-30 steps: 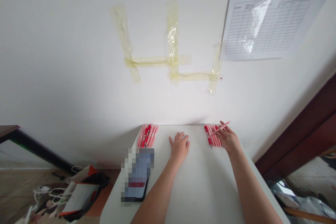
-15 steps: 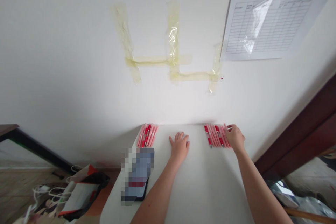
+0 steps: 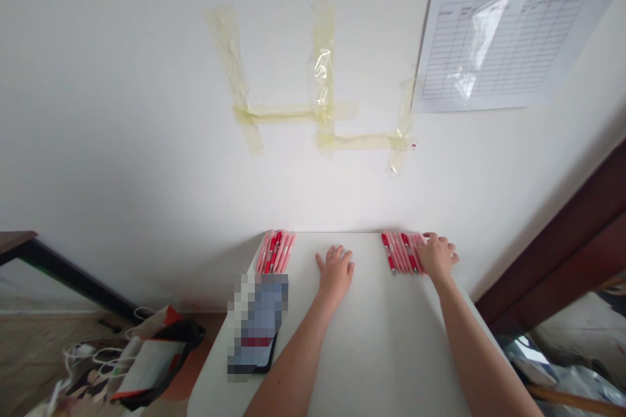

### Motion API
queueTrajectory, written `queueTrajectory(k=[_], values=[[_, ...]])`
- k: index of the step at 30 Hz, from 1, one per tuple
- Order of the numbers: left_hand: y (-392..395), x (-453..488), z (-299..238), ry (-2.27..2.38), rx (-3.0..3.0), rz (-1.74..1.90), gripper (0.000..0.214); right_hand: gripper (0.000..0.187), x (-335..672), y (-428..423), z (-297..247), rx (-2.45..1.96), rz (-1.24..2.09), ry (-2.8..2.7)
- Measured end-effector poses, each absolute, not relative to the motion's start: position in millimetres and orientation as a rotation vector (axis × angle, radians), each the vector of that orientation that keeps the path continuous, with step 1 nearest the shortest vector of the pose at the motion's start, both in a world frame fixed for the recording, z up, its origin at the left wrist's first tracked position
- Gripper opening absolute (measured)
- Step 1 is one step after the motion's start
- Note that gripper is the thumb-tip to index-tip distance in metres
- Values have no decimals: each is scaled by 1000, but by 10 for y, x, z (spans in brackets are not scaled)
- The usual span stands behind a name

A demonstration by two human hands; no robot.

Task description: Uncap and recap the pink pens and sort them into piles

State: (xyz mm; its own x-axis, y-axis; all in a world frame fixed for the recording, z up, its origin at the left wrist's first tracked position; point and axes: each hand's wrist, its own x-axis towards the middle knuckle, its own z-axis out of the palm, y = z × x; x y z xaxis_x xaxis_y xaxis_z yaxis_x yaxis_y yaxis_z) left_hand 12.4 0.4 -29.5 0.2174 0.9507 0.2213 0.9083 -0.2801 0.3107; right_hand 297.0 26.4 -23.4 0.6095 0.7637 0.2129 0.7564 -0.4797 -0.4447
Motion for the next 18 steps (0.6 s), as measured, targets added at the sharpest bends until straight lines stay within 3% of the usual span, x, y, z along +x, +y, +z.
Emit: queueTrajectory(k=[9, 18], values=[[7, 126, -290, 1814, 2365, 565, 36, 39, 2822, 243, -205, -2163, -136, -1205], [18, 107, -305, 1862, 2376, 592, 34, 29, 2208, 149, -227, -1576, -279, -1742]])
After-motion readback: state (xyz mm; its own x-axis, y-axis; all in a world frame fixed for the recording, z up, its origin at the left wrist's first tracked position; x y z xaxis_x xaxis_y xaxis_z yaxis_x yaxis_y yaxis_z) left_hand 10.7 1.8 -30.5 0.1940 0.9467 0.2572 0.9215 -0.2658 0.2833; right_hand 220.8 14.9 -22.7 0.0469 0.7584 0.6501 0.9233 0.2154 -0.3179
